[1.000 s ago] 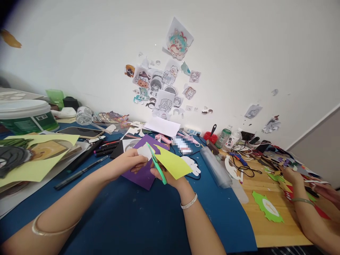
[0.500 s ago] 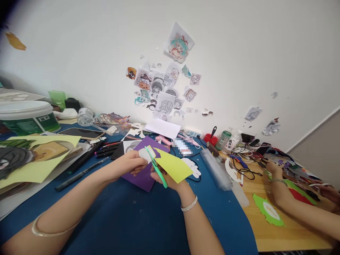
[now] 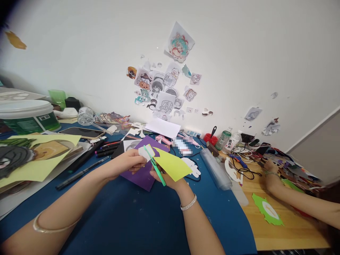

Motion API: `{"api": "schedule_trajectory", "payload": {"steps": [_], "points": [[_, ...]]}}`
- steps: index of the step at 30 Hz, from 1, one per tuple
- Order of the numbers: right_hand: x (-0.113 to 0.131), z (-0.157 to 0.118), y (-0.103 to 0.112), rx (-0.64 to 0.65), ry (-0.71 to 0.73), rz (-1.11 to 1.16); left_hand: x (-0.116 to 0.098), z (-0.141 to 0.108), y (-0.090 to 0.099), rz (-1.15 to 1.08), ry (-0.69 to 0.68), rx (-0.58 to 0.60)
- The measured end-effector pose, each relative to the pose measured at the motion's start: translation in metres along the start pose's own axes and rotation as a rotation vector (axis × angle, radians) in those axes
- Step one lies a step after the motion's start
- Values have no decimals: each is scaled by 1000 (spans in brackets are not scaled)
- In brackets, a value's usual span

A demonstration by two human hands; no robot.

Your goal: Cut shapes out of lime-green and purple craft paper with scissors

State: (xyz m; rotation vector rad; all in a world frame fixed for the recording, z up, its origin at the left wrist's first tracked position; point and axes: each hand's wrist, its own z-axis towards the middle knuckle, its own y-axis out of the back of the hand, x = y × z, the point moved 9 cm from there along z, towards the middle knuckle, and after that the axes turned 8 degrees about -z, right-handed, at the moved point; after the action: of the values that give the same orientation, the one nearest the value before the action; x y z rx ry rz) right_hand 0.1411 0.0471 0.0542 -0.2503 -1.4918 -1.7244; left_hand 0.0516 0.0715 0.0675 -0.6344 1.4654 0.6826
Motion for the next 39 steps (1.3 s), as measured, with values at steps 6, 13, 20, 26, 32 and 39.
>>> {"api": "schedule_trajectory", "payload": {"steps": [6, 13, 20, 26, 32, 39], "points": [[-9, 0, 0, -22, -45, 31, -5, 1, 5, 117, -33, -41], [-11, 0, 5, -89, -80, 73, -13, 2, 13, 155, -146, -182], [-7, 0, 8, -122, -74, 120, -10, 3, 7, 74, -128, -180], [-12, 0, 5, -181, -90, 194, -10, 3, 6, 13, -155, -171], [-8, -1, 8, -263, -60, 199, -5, 5, 1, -15, -146, -162], [1, 0, 10, -298, 9, 198, -5, 5, -4, -11, -156, -136]]}}
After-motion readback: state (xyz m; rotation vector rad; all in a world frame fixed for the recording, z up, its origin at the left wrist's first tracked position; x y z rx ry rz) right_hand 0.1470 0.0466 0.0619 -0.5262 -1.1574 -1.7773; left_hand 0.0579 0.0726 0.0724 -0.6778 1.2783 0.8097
